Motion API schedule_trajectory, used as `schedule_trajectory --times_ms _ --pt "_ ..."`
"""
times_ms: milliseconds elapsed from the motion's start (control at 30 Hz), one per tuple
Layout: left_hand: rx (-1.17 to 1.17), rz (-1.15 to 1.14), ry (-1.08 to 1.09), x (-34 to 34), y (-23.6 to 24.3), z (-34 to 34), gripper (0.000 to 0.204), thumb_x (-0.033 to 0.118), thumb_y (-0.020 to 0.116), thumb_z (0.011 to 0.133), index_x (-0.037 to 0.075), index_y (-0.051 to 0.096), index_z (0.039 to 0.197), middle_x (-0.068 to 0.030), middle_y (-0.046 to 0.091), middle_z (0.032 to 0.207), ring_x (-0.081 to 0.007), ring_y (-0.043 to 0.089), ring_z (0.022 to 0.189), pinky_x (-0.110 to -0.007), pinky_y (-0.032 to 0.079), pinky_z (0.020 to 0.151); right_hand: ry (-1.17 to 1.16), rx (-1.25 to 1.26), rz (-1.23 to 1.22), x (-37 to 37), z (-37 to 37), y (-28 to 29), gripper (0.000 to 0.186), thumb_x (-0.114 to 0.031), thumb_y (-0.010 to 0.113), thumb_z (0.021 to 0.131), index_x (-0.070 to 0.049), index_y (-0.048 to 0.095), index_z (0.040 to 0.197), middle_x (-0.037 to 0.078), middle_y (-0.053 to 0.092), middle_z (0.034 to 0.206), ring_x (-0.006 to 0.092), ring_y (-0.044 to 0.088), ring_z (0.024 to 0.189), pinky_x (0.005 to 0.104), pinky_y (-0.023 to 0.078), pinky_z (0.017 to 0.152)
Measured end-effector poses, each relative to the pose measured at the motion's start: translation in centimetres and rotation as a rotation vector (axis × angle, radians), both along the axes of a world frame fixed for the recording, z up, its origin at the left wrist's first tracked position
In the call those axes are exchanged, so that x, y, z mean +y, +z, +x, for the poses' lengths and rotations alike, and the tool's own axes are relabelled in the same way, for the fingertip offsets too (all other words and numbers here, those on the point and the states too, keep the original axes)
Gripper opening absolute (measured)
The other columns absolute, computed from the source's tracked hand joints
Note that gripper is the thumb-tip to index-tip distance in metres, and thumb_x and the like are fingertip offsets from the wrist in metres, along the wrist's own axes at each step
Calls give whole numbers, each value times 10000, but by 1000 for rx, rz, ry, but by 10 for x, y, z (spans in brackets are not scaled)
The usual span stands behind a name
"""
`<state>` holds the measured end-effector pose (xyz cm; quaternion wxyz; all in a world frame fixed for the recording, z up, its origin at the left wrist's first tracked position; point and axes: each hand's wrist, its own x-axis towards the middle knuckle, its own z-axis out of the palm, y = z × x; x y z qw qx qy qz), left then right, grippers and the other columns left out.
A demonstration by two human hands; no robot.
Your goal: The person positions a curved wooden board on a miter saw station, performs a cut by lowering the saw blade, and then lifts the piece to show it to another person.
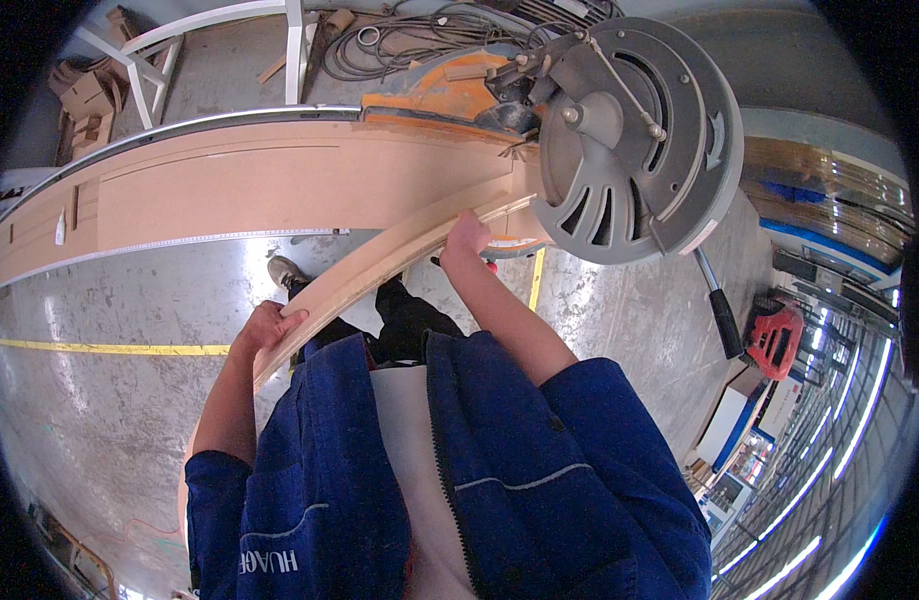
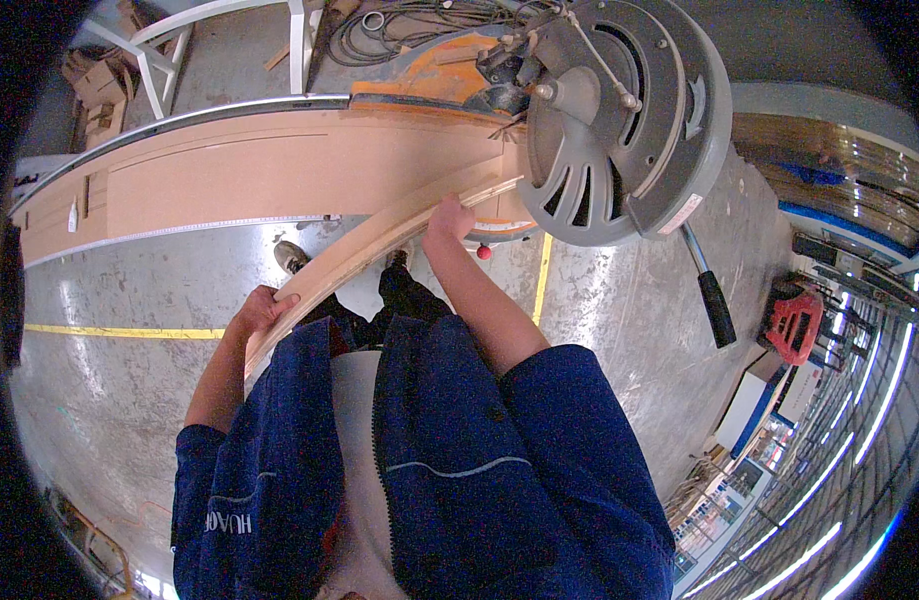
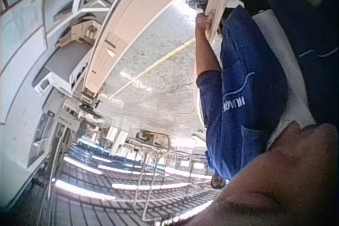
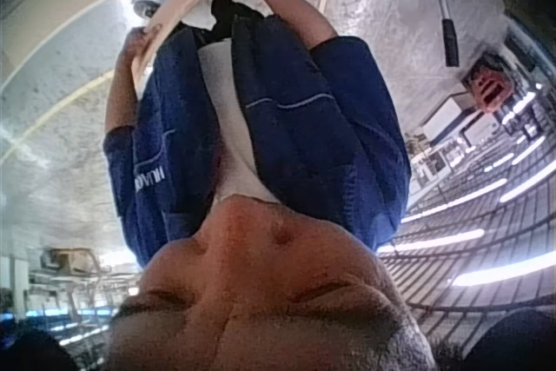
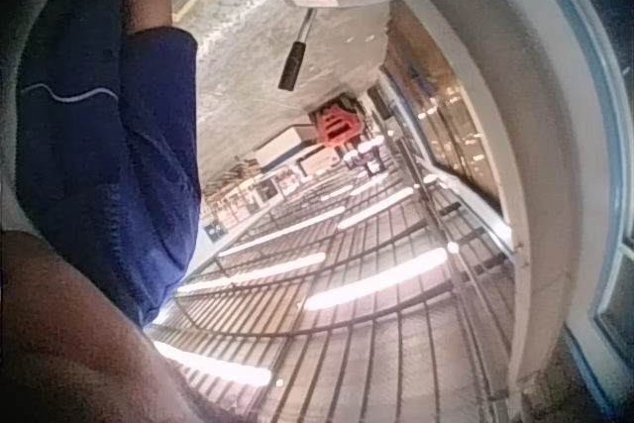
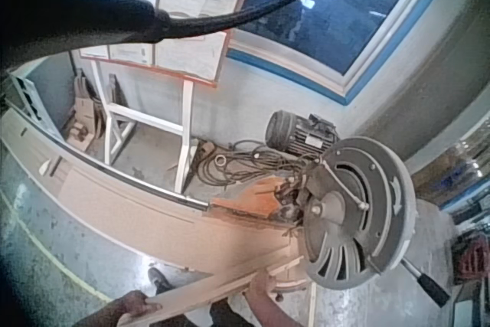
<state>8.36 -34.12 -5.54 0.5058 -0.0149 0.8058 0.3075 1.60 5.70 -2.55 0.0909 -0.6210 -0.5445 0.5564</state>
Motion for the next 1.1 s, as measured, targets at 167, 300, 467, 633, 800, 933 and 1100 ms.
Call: schedule_trajectory --times_ms 167,300,467,633,800,933,1100 --pt "-4 3 5 1 4 -2 907 781 665 752 -100 733 958 -268 727 884 -346 719 840 -433 555 797 34 18 31 1 1 -1 342 -210 618 790 72 665 978 179 683 951 304 637 830 438 498 741" --pt "-25 4 -19 3 9 -4 908 794 651 753 -81 738 979 -259 732 902 -344 721 865 -433 555 809 -50 101 -15 -1 1 -4 309 -197 624 796 46 667 982 150 679 938 302 642 834 448 493 731" --pt "-64 8 -38 5 16 -12 872 727 684 769 -97 716 1051 -254 733 946 -327 719 918 -430 549 856 -128 206 -278 10 2 -3 367 -187 606 848 5 593 1160 155 635 1089 320 638 968 507 533 812" --pt "-167 121 -43 5 6 -25 813 644 708 795 -82 689 1162 -214 739 1035 -304 710 972 -412 536 913 -86 219 -442 29 -2 3 443 -156 621 864 -9 505 1265 166 582 1146 341 617 1047 553 541 880" --pt "-282 226 93 7 -12 -19 724 587 744 787 -37 713 1153 -162 739 1045 -243 692 955 -380 536 893 -99 139 -349 28 -7 2 400 -100 621 852 -11 496 1221 169 577 1109 357 607 1036 557 532 889" --pt "-256 142 85 7 -20 -15 724 593 755 790 -36 713 1147 -150 738 1023 -230 694 916 -368 550 855 -110 144 -423 33 -5 2 358 -77 625 831 -14 519 1168 154 578 1071 341 610 988 536 540 867" --pt "-270 193 247 9 -17 -5 654 533 764 819 -33 719 1143 -149 743 1003 -207 697 892 -356 556 836 -73 191 -436 34 -1 5 302 -63 641 791 -15 562 1078 145 573 1027 320 605 941 518 542 821"
